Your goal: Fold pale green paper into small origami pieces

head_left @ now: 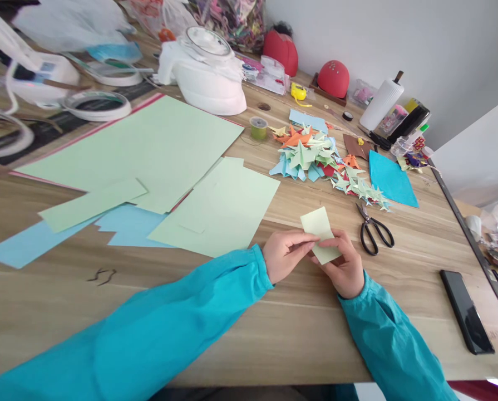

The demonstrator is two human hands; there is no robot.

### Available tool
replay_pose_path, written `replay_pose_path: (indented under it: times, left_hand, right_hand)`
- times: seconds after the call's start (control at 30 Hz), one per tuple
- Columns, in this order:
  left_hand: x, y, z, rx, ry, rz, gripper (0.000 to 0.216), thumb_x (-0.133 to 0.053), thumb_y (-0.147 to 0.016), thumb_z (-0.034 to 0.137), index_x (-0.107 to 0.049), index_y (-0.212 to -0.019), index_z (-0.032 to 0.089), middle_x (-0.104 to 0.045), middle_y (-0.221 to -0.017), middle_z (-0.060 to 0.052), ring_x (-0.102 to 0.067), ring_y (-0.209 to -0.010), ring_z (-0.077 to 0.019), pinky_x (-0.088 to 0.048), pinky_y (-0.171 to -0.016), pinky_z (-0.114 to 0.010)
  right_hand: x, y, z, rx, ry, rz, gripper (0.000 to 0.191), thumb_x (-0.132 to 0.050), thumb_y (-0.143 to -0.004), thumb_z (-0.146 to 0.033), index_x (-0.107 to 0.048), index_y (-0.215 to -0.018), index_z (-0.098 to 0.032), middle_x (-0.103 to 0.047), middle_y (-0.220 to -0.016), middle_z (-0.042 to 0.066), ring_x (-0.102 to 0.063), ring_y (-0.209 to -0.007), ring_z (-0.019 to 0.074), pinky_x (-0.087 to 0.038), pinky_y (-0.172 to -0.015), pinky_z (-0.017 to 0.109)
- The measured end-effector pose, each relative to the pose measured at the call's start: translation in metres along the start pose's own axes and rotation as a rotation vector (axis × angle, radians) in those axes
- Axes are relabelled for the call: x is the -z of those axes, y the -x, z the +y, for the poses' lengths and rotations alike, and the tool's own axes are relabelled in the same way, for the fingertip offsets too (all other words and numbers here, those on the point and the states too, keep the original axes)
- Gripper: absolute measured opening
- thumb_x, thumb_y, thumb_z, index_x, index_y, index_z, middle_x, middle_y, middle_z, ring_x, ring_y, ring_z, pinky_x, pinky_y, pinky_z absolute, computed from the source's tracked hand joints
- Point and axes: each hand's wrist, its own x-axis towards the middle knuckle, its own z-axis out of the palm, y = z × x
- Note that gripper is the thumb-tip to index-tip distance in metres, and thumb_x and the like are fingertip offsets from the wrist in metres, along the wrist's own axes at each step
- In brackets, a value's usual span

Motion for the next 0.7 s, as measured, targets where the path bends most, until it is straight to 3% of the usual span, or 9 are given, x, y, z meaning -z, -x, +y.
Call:
replay_pose_path:
  times: [0.3, 0.43, 0.57, 0.7]
  left_hand:
    - [-0.0031, 0.0019, -0.0040, 0.013, 0.112, 0.058, 0.020, -0.059, -0.073, 0.020, -0.068, -0.089, 0.012, -0.065, -0.092, -0.010, -0.065, -0.076, -0.0176, -0.056, -0.069, -0.029]
    - [-0.0026, 0.0003, -0.0013, 0.071, 0.116, 0.101, 0.016, -0.064, -0.069, 0.019, -0.067, -0.083, 0.011, -0.065, -0.081, -0.007, -0.064, -0.068, -0.0151, -0.055, -0.064, -0.026]
    - [-0.0028, -0.0008, 0.0007, 0.115, 0.136, 0.135, 0.009, -0.065, -0.068, 0.018, -0.066, -0.075, 0.013, -0.064, -0.067, -0.002, -0.063, -0.060, -0.0128, -0.054, -0.059, -0.022]
    - [-0.0035, -0.0003, -0.0002, 0.079, 0.122, 0.134, 0.004, -0.065, -0.069, 0.018, -0.066, -0.070, 0.013, -0.063, -0.064, -0.001, -0.062, -0.058, -0.0119, -0.052, -0.057, -0.021]
  right_hand:
    - [0.0007, -0.0006, 0.0032, -0.065, -0.063, 0.088, 0.007, -0.063, -0.077, -0.022, -0.070, -0.079, -0.022, -0.063, -0.090, 0.006, -0.060, -0.086, 0.0185, -0.048, -0.075, 0.031]
    - [0.0011, -0.0018, 0.0016, -0.109, -0.136, 0.111, 0.009, -0.062, -0.078, -0.024, -0.067, -0.073, -0.020, -0.065, -0.084, 0.005, -0.060, -0.081, 0.0177, -0.046, -0.076, 0.032]
    - [-0.0020, -0.0009, 0.0023, -0.196, -0.234, 0.123, 0.008, -0.064, -0.076, -0.026, -0.062, -0.073, -0.019, -0.063, -0.069, 0.001, -0.058, -0.065, 0.0134, -0.047, -0.063, 0.027]
    - [-0.0046, 0.0002, 0.0055, -0.305, -0.395, 0.158, 0.021, -0.069, -0.072, -0.028, -0.054, -0.086, -0.022, -0.064, -0.069, -0.002, -0.058, -0.057, 0.0114, -0.047, -0.054, 0.024]
